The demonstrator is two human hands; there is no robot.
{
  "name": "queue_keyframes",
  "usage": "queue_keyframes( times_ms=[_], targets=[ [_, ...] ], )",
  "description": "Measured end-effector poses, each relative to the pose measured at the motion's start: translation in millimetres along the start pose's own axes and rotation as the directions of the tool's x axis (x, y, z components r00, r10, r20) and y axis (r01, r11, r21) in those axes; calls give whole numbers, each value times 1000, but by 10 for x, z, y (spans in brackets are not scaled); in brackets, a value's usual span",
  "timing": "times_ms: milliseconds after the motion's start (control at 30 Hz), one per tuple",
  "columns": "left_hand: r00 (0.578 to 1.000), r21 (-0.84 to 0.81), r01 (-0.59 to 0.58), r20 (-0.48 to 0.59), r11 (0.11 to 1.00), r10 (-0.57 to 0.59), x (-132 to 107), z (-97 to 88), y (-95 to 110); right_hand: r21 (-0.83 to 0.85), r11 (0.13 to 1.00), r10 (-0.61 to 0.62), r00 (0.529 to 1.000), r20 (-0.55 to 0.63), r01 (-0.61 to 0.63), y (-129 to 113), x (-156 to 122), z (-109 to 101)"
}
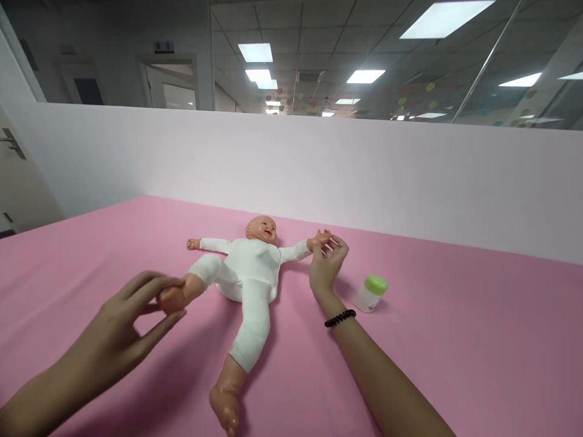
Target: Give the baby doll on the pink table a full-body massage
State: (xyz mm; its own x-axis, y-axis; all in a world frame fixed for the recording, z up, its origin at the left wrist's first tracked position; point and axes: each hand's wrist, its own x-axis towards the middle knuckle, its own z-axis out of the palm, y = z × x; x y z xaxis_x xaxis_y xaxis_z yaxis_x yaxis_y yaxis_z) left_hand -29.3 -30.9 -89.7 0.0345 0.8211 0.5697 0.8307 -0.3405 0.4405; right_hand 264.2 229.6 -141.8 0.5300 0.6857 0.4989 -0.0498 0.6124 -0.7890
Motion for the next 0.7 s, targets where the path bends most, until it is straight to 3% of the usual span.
queue_keyframes(
  times_ms=[133,233,300,433,500,533,567,633,700],
  targets=[
    [994,-217,-68,69,974,85,545,157,-102,-37,996,-70,974,215,80,-164,-88,124],
    [980,-223,-95,151,970,131,906,334,-223,-96,973,-150,895,421,208,-221,-176,251],
    [972,-204,-82,200,976,123,1084,467,-304,-125,923,-245,807,537,364,-193,-246,330],
    [961,-214,-51,257,975,106,1232,678,-430,-101,755,-338,516,787,648,-60,-394,402],
    [958,-241,-45,265,969,110,1225,700,-467,-72,726,-330,439,836,683,-28,-438,394],
    [959,-256,-43,261,966,112,1213,681,-474,-62,744,-334,450,828,666,-30,-443,386],
    [962,-266,-43,249,963,111,1196,643,-472,-59,779,-338,498,799,624,-43,-433,377],
    [971,-264,-47,213,963,106,1144,514,-430,-69,874,-309,659,685,481,-83,-369,359],
    [976,-228,-61,191,972,106,1045,342,-340,-81,952,-221,842,492,297,-102,-250,339]
  ],
)
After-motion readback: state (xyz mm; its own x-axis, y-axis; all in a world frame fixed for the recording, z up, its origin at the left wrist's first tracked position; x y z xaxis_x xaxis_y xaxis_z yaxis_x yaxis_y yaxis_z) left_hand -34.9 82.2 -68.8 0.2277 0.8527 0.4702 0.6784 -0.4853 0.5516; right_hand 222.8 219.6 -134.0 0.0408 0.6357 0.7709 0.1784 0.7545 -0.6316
